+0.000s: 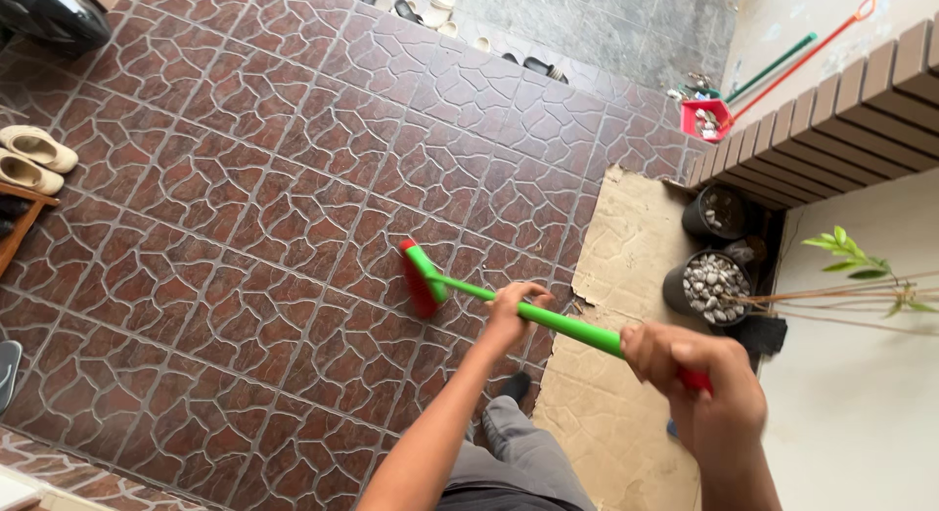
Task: The person sweeps debris from a tiled entryway into a small pile and then into a red dustpan using a broom.
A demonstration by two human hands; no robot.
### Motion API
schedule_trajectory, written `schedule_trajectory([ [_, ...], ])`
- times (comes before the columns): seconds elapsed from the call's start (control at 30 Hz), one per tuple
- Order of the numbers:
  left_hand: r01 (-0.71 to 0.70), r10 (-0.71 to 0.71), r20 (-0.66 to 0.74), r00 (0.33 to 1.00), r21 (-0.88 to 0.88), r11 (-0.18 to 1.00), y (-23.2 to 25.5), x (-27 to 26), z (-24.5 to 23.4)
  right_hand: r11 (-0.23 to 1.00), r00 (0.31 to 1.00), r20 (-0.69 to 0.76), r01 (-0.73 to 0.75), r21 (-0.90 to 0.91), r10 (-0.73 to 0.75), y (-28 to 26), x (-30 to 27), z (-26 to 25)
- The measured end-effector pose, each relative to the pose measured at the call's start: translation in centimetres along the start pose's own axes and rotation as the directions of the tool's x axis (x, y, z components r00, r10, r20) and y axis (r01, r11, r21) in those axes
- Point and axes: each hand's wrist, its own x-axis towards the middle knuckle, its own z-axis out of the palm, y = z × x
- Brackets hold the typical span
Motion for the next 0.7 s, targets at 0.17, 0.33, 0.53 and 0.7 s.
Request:
schedule_trajectory([
  [0.17,-0.107,0.103,0.054,0.993,0.077,0.991,7.0,1.6,-1.1,0.846,0.950,0.217,0.299,-0.442,-0.223,-4.6,-0.2,1.7],
  [0.33,-0.129,0.126,0.046,0.991,0.066,0.989,13.7,-0.2,-3.3,0.941,0.893,0.387,0.306,-0.148,-0.229,-9.6,0.5,-2.7],
  [0.53,0.005,0.004,-0.036,0.999,0.228,0.974,12.9,-0.8,-8.5,0.951,0.892,0.394,0.107,0.291,-0.220,-5.6,4.9,-5.6],
  [0.7,0.425,-0.421,-0.092,0.902,0.357,0.832,5.5,-1.2,-17.1,0.978,0.987,0.124,-0.121,0.170,0.100,5.6,11.6,-2.7],
])
